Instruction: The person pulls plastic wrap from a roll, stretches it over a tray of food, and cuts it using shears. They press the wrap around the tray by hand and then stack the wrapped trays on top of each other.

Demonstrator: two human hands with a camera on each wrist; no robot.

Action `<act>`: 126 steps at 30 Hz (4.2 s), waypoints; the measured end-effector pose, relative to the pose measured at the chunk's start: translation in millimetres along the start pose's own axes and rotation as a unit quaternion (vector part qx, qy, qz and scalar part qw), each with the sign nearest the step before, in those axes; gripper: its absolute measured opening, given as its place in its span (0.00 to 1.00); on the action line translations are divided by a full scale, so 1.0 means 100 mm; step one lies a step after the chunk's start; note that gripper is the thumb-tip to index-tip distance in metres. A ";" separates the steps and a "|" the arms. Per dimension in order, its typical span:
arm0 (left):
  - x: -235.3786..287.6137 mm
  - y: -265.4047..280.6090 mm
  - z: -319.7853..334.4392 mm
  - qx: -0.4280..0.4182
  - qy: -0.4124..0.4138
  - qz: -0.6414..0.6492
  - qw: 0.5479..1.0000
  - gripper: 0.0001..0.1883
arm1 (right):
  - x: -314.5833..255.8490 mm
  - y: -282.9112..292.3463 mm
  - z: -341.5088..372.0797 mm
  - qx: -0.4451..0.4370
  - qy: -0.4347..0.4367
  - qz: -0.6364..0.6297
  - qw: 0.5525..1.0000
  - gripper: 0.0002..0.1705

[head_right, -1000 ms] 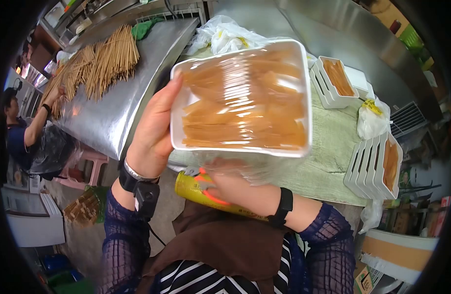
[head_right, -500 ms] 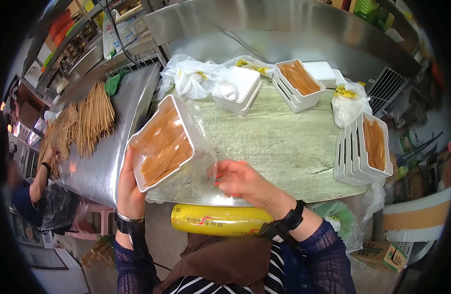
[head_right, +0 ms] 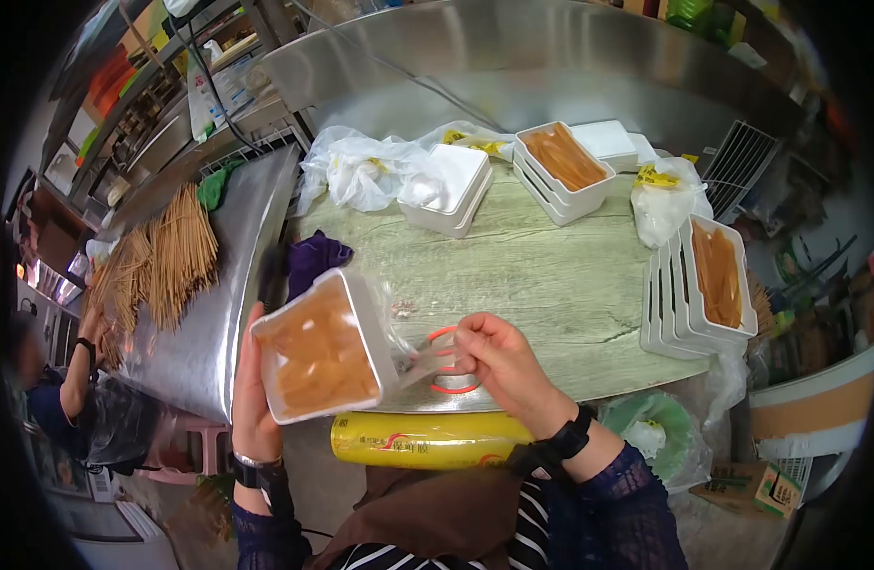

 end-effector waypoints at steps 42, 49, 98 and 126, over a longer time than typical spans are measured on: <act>-0.67 0.20 0.30 0.017 -0.063 -0.090 0.994 0.16 | -0.14 -0.78 0.05 -0.010 0.141 0.657 0.741 0.18; -0.76 0.12 0.40 -0.050 -0.037 -0.158 0.986 0.15 | -0.19 -0.60 -0.08 0.017 0.063 0.583 0.810 0.22; -0.41 -0.04 0.38 -0.265 -0.201 -0.268 0.904 0.06 | -0.49 -0.49 0.06 -0.204 -0.217 0.552 0.779 0.21; -1.05 -0.98 0.27 -0.316 -0.046 -0.260 0.911 0.11 | -0.25 -0.65 0.30 -0.281 -0.172 0.625 0.708 0.16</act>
Point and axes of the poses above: each hand's wrist, its own z-axis away from the middle knuckle, its own y-axis out of the back of the hand, x = y × z, the point moved 7 cm from there along -z, towards the middle knuckle, and after that the axes turned 1 degree about -z, right-handed, at the moved point
